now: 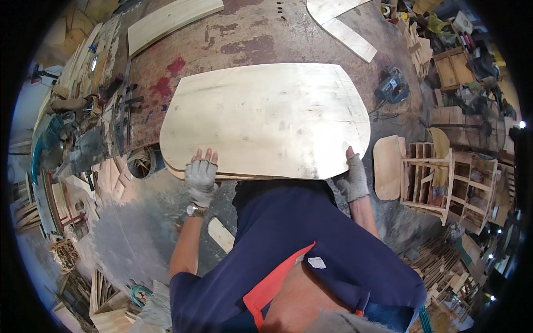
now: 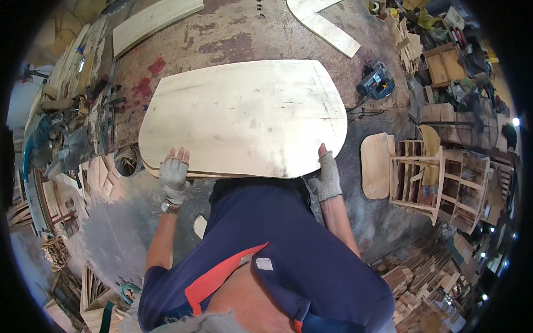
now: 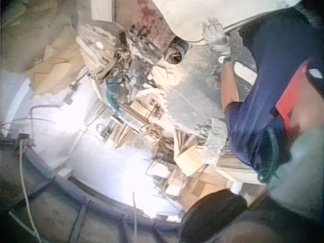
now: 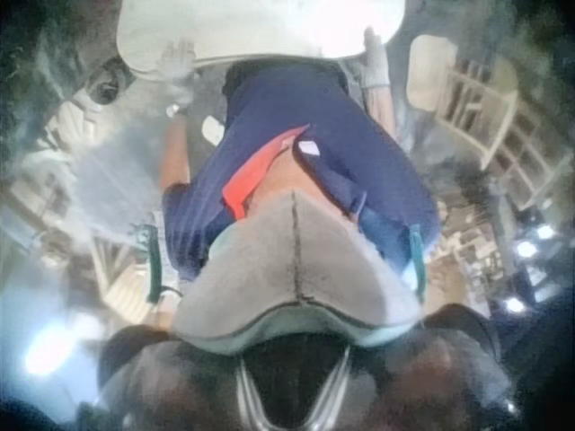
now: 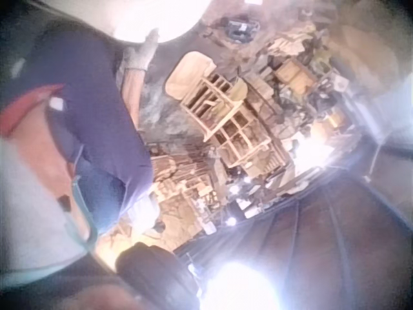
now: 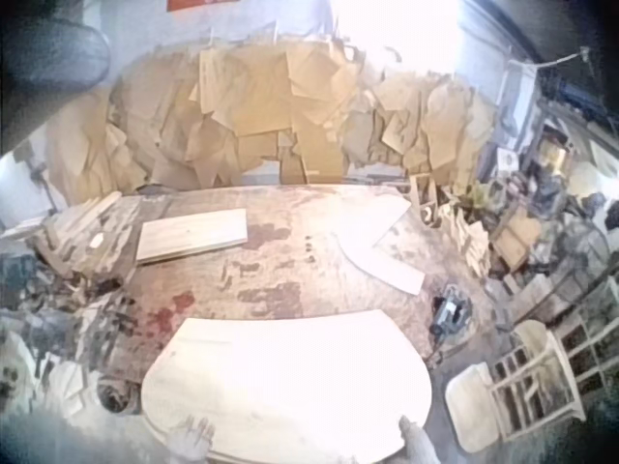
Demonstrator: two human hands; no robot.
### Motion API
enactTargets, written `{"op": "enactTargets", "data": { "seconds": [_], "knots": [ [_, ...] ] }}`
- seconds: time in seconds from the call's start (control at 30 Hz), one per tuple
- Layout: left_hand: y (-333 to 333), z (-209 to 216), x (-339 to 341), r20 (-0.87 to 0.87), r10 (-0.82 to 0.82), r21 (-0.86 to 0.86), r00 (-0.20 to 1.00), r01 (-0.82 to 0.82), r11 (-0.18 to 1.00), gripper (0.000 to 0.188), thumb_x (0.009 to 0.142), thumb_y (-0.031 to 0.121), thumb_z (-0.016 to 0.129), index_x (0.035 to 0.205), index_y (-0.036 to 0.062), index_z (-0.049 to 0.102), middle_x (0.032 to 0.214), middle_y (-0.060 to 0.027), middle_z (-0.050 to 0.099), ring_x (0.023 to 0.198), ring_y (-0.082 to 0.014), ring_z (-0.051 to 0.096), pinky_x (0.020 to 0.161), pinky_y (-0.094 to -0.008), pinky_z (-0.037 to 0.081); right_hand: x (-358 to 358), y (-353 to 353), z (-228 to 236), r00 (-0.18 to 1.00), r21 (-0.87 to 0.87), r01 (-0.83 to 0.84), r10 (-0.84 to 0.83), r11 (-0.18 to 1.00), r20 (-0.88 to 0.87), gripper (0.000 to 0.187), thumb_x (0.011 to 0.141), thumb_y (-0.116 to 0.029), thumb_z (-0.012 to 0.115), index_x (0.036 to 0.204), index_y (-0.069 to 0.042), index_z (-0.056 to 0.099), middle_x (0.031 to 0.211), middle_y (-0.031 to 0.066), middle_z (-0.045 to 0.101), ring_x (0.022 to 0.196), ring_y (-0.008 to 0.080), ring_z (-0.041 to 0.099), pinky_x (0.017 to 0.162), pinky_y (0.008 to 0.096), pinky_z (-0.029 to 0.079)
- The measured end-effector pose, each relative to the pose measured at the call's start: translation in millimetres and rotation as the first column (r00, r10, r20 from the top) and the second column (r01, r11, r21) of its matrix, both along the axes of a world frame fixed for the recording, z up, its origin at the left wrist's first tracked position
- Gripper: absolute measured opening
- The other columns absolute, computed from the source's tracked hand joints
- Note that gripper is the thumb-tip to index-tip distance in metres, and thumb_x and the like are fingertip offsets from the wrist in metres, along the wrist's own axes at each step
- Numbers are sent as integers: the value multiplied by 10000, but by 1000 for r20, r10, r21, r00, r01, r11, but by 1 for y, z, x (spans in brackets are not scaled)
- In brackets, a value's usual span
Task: The person aligns a small rectangular wood piece on a larger curved wood panel, measures and marks it with a ruler and pen, then uses a nail gun and hammer to attach the piece. The person flips the panel and continues marking and cutting with a jigsaw.
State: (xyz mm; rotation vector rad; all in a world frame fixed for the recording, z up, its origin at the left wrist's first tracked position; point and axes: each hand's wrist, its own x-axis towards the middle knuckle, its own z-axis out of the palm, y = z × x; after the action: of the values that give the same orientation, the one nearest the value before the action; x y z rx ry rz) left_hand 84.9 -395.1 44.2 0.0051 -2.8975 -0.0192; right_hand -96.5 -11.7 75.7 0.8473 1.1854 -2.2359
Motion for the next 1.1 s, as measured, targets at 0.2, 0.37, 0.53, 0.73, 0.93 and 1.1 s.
{"op": "enactTargets", "data": {
  "seconds": [0.2,0.37,0.53,0.73,0.93,1.1],
  "knots": [
    [-46,108,-69,-80,-48,8,996,49,999,355,729,156,746,1059,46,676,993,-110,706,948,-318,694,771,-419,522,-71,-22,102,883,58,-260,262,964,-389,732,1022,-659,377,1435,-61,459,1110,91,664,852,203,694,627,322,561],
    [-90,175,-166,-162,73,93,984,-59,994,305,750,237,830,918,75,633,847,-178,651,815,-395,654,681,-457,506,-158,-53,127,795,127,-333,351,934,-494,749,1036,-646,346,1350,9,524,1183,160,673,919,268,692,832,360,537],
    [-144,179,-259,-315,148,27,938,-147,989,412,709,239,870,981,38,635,912,-197,682,908,-409,661,763,-467,521,-229,-60,111,703,176,-214,276,961,-655,678,1029,-587,468,1262,40,582,1161,189,705,954,271,722,812,360,561],
    [-176,158,-293,-337,236,8,911,-247,969,576,628,209,893,1119,27,653,1026,-192,697,969,-412,652,820,-447,537,-334,-19,37,588,325,119,197,938,-785,741,1041,-622,381,1353,29,551,1342,183,634,1215,320,615,1034,431,437],
    [-174,164,-288,-309,277,27,910,-283,959,596,595,213,935,1077,0,656,1041,-176,689,976,-368,650,862,-429,526,-432,-26,-33,627,295,-4,232,956,-744,851,1034,-701,216,1394,-6,550,1397,106,598,1301,257,514,1066,346,359],
    [-163,175,-286,-222,342,97,913,-328,940,600,605,177,930,1118,30,654,1057,-176,683,997,-390,630,877,-421,507,-421,-93,-77,658,63,75,-2,995,-753,776,1047,-655,337,1410,-2,545,1322,97,623,1205,230,553,1091,368,393]
  ]
}}
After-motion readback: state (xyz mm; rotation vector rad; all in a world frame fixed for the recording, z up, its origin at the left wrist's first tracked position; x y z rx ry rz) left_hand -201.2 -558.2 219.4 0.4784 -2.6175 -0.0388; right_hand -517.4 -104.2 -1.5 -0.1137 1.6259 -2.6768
